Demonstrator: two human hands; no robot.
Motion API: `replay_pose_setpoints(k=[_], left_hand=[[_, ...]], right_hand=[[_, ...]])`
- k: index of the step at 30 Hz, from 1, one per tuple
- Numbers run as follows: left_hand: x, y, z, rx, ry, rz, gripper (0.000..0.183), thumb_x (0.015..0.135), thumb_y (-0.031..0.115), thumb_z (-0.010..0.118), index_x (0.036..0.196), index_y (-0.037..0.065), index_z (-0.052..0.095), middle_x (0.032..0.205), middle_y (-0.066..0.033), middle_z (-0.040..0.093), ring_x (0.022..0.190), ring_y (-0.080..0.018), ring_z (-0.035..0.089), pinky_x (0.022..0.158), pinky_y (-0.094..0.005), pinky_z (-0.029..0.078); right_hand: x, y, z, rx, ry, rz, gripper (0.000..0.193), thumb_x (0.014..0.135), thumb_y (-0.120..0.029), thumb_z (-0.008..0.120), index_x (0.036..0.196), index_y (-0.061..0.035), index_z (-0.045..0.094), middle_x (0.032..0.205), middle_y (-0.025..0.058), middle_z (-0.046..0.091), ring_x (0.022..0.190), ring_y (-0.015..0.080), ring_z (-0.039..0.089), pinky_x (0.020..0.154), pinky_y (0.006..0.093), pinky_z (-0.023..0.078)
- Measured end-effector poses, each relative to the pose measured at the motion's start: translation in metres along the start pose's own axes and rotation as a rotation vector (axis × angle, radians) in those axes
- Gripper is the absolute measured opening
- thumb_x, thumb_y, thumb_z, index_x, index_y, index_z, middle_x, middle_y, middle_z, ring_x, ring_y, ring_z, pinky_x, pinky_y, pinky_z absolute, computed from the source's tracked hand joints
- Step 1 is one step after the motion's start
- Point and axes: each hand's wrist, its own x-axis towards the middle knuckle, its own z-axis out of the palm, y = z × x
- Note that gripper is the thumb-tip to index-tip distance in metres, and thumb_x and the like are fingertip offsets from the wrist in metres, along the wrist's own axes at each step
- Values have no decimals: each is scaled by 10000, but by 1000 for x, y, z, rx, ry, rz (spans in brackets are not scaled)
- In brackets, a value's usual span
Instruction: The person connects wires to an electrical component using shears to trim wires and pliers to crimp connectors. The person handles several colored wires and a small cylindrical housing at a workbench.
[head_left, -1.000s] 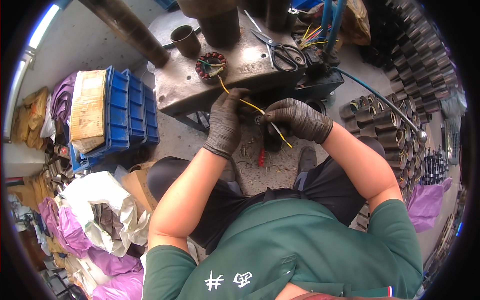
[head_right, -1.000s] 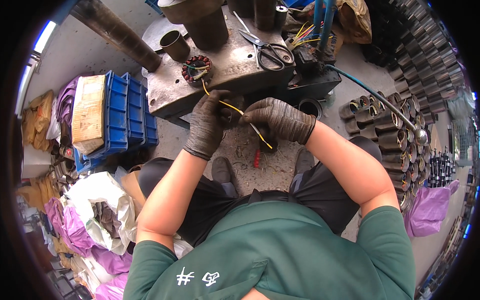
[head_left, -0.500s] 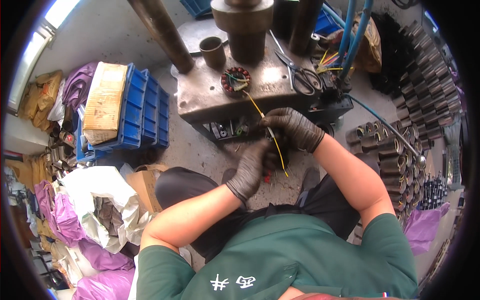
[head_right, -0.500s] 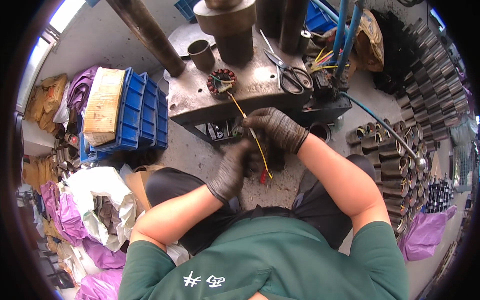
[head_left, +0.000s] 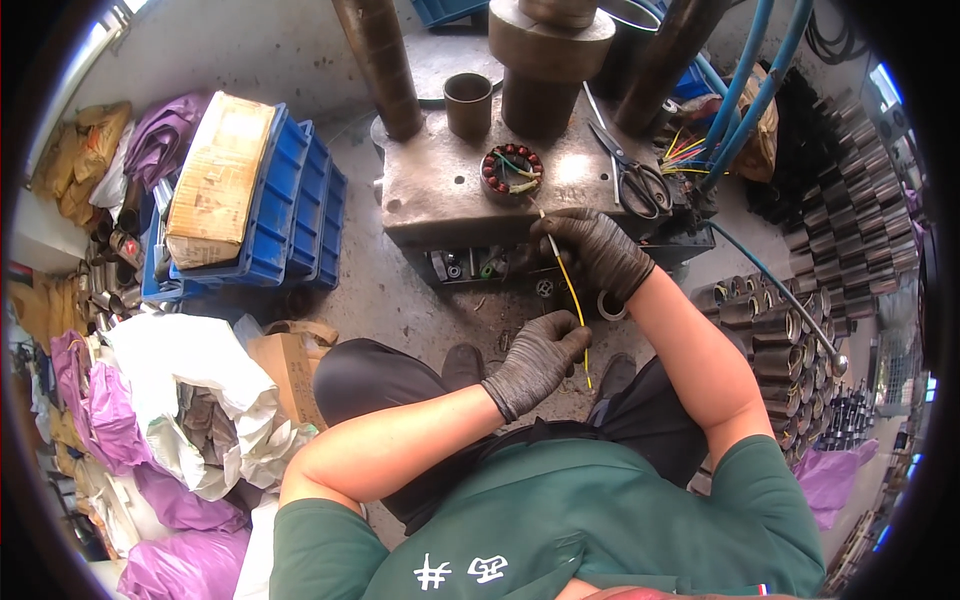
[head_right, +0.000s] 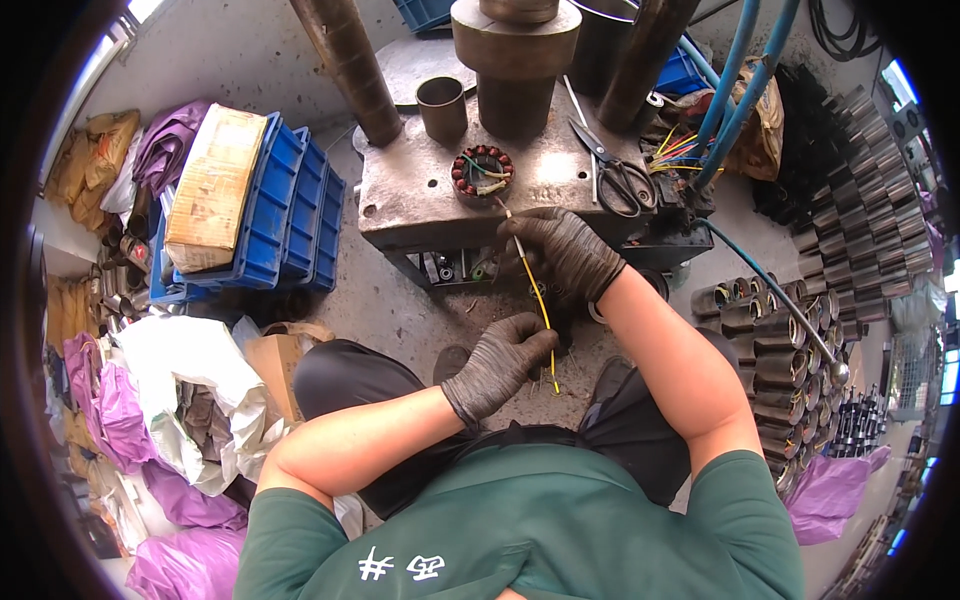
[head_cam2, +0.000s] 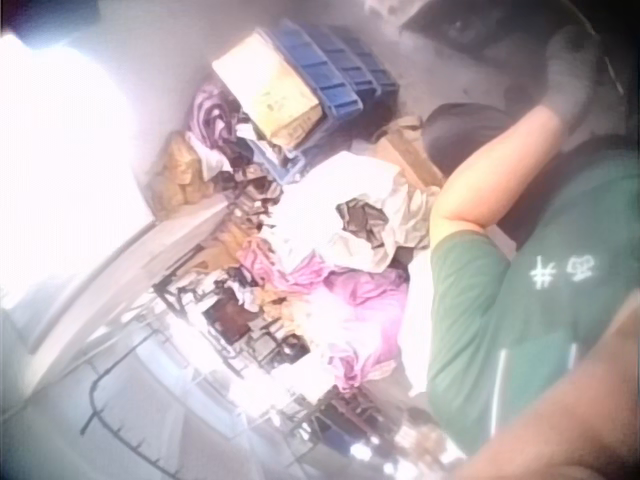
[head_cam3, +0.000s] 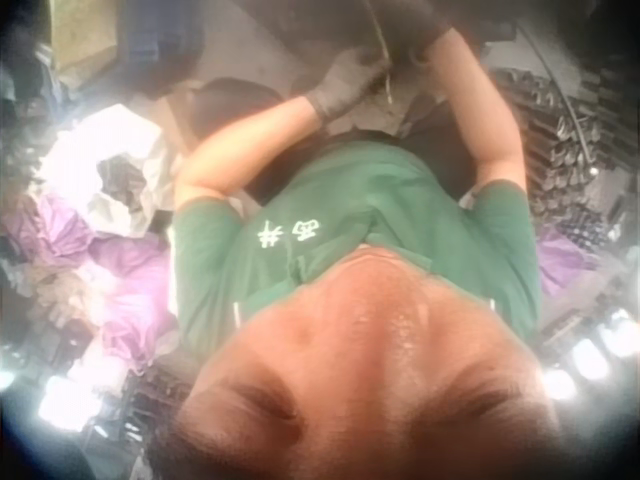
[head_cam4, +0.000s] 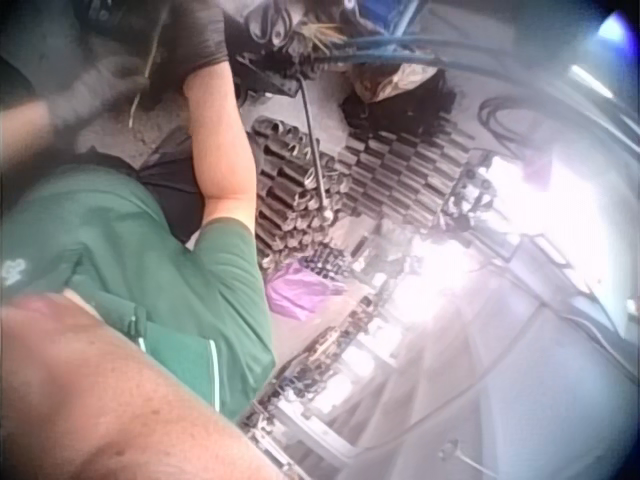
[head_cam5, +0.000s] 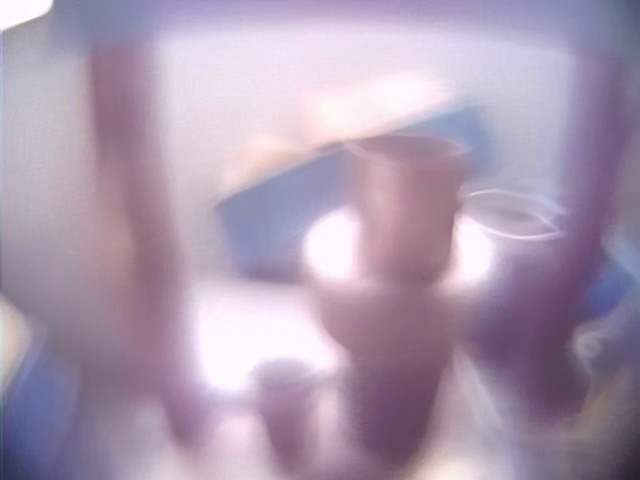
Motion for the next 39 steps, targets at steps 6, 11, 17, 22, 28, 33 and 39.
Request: replay_pose_setpoints(k=[6, 11, 17, 22, 28, 33, 39], left_hand=[[11, -13, -5, 80, 47, 113, 239, 995, 237, 657, 982, -1, 671, 790, -33, 634, 694, -110, 572, 643, -300, 497], [6, -5, -2, 15, 12, 10, 245, 983, 230, 662, 1002, -14, 654, 814, -60, 657, 704, -129, 606, 663, -311, 522], [16, -7, -2, 129, 22, 63, 254, 962, 220, 672, 1025, -25, 651, 816, -71, 660, 694, -132, 608, 651, -316, 523], [19, 4, -5, 134, 2, 36, 263, 948, 213, 684, 1055, -26, 660, 820, -58, 658, 697, -132, 604, 651, -315, 520], [24, 0, -9, 154, -3, 83, 256, 928, 210, 686, 1047, -16, 675, 814, -32, 650, 685, -111, 587, 631, -310, 510], [24, 24, -19, 65, -143, -59, 239, 920, 214, 687, 1022, -3, 681, 789, -29, 637, 682, -111, 589, 607, -292, 518], [22, 26, -21, 134, -114, -11, 302, 928, 221, 707, 1108, -21, 694, 866, -60, 690, 742, -128, 627, 667, -301, 543]], right_hand=[[8, -7, -3, 95, -57, 14, 201, 981, -227, 702, 1075, -49, 713, 820, 2, 675, 589, 62, 566, 520, 206, 459], [4, -4, 9, -171, 89, -50, 274, 913, -269, 778, 1010, -22, 711, 728, -10, 640, 606, 76, 572, 530, 236, 448], [-1, -3, 15, -500, 189, -228, 255, 922, -245, 746, 930, 9, 732, 723, 2, 640, 667, 90, 571, 633, 284, 479], [7, 0, 13, -615, 239, -343, 337, 957, -268, 686, 1024, 59, 733, 772, 52, 683, 754, 115, 598, 718, 309, 504], [5, -11, 20, -359, 137, -173, 254, 962, -255, 646, 943, -12, 720, 731, 33, 675, 620, 112, 604, 586, 270, 491], [3, -11, 23, -93, 104, -47, 310, 962, -322, 652, 980, -18, 709, 773, 32, 689, 638, 114, 626, 618, 244, 506], [-32, -3, 8, -310, 5, -121, 297, 953, -327, 696, 1009, -36, 718, 835, 9, 671, 802, 74, 599, 730, 251, 490]])
